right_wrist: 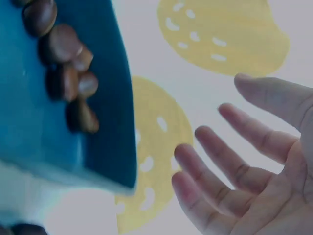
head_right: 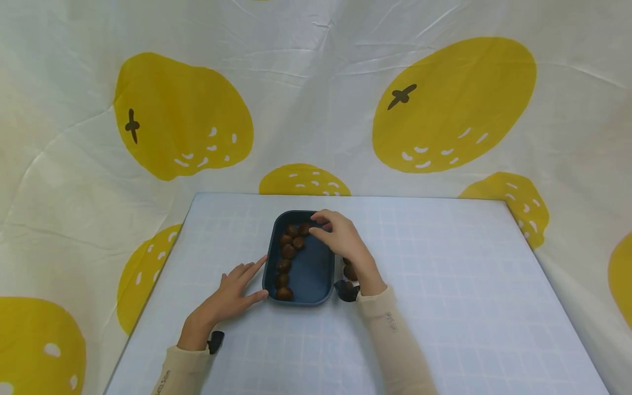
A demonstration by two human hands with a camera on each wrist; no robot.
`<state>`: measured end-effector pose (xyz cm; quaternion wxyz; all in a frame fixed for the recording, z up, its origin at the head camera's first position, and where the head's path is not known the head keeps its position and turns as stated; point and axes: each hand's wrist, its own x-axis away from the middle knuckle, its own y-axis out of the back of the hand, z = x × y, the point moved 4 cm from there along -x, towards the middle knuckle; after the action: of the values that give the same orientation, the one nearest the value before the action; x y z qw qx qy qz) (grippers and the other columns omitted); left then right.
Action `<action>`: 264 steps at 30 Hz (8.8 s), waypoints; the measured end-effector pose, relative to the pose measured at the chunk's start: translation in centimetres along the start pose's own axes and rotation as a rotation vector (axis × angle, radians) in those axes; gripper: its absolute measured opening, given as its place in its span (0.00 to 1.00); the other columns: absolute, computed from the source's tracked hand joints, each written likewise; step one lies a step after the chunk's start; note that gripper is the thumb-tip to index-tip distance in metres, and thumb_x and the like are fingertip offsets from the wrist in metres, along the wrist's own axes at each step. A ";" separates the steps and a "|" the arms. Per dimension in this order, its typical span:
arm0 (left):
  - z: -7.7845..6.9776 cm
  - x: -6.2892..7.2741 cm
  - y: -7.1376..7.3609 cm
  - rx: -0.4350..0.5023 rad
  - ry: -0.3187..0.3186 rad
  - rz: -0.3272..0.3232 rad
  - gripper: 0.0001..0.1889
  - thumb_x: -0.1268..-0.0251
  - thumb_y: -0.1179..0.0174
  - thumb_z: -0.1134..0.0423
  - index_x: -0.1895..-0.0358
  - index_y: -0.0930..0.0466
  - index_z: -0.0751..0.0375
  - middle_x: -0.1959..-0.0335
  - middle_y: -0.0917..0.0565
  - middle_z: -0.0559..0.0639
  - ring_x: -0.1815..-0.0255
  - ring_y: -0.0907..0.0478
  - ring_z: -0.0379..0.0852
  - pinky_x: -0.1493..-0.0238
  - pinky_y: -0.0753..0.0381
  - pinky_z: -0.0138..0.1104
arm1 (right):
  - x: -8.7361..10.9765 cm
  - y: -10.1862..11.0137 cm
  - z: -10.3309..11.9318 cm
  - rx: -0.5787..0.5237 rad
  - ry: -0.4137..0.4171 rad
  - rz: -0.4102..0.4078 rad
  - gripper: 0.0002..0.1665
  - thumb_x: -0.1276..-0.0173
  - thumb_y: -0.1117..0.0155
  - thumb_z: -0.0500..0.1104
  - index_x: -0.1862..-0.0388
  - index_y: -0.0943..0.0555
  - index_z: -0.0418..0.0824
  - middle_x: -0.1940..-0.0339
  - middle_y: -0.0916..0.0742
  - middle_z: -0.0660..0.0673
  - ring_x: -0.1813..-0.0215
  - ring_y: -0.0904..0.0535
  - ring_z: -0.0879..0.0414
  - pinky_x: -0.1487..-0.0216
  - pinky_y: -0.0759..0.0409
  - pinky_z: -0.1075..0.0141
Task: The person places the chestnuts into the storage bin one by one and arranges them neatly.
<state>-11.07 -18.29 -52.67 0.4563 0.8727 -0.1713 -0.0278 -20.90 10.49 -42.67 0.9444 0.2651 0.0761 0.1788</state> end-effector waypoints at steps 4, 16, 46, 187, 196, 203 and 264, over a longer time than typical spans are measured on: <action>0.1 0.1 -0.1 -0.002 0.001 -0.001 0.43 0.38 0.47 0.26 0.21 0.56 0.21 0.24 0.38 0.61 0.23 0.50 0.66 0.36 0.63 0.75 | 0.4 0.8 -1.1 -0.022 -0.010 0.012 0.20 0.27 0.35 0.49 0.39 0.20 0.45 0.39 0.18 0.46 0.42 0.21 0.44 0.46 0.20 0.48; 0.1 0.0 -0.1 -0.012 -0.004 0.001 0.43 0.37 0.46 0.27 0.21 0.57 0.21 0.24 0.39 0.61 0.23 0.50 0.66 0.36 0.63 0.75 | 1.7 3.0 -5.0 -0.037 0.129 0.081 0.20 0.27 0.34 0.41 0.38 0.20 0.38 0.39 0.19 0.41 0.38 0.25 0.36 0.39 0.27 0.43; -0.1 0.0 0.0 -0.004 -0.002 -0.003 0.43 0.37 0.46 0.28 0.21 0.56 0.22 0.25 0.39 0.62 0.23 0.50 0.67 0.36 0.63 0.75 | 0.0 4.2 -13.3 0.127 0.064 0.542 0.30 0.40 0.27 0.35 0.37 0.17 0.50 0.22 0.38 0.33 0.22 0.52 0.35 0.31 0.53 0.30; -0.1 -0.1 0.1 0.024 0.003 0.014 0.44 0.36 0.45 0.28 0.20 0.55 0.24 0.23 0.41 0.61 0.22 0.53 0.67 0.35 0.65 0.74 | -4.2 -7.9 -3.4 0.439 0.007 0.325 0.16 0.39 0.24 0.37 0.53 0.13 0.51 0.53 0.24 0.41 0.51 0.33 0.45 0.51 0.27 0.53; -0.1 0.0 0.1 0.023 0.003 0.017 0.44 0.37 0.47 0.26 0.20 0.56 0.24 0.23 0.41 0.61 0.22 0.53 0.66 0.35 0.65 0.74 | -4.1 -6.3 -2.1 0.380 0.078 0.261 0.19 0.38 0.24 0.41 0.47 0.15 0.48 0.45 0.23 0.39 0.43 0.31 0.44 0.43 0.28 0.48; 0.0 0.1 0.2 0.007 0.017 0.016 0.44 0.39 0.49 0.24 0.21 0.57 0.21 0.23 0.41 0.60 0.22 0.54 0.66 0.35 0.65 0.74 | -3.2 -3.5 0.1 0.305 0.161 0.207 0.22 0.34 0.28 0.37 0.41 0.19 0.38 0.44 0.19 0.38 0.40 0.28 0.44 0.41 0.27 0.49; 0.2 0.1 -0.1 0.016 0.003 -0.010 0.44 0.39 0.48 0.24 0.21 0.56 0.20 0.23 0.40 0.60 0.22 0.52 0.66 0.35 0.64 0.74 | 5.6 2.9 -12.3 0.080 0.177 0.328 0.29 0.40 0.24 0.36 0.39 0.18 0.45 0.38 0.20 0.49 0.35 0.30 0.49 0.32 0.34 0.53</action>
<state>-11.01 -18.46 -52.85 0.4493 0.8773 -0.1666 -0.0274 -19.54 20.69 -51.82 0.8810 0.2944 0.1215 0.3499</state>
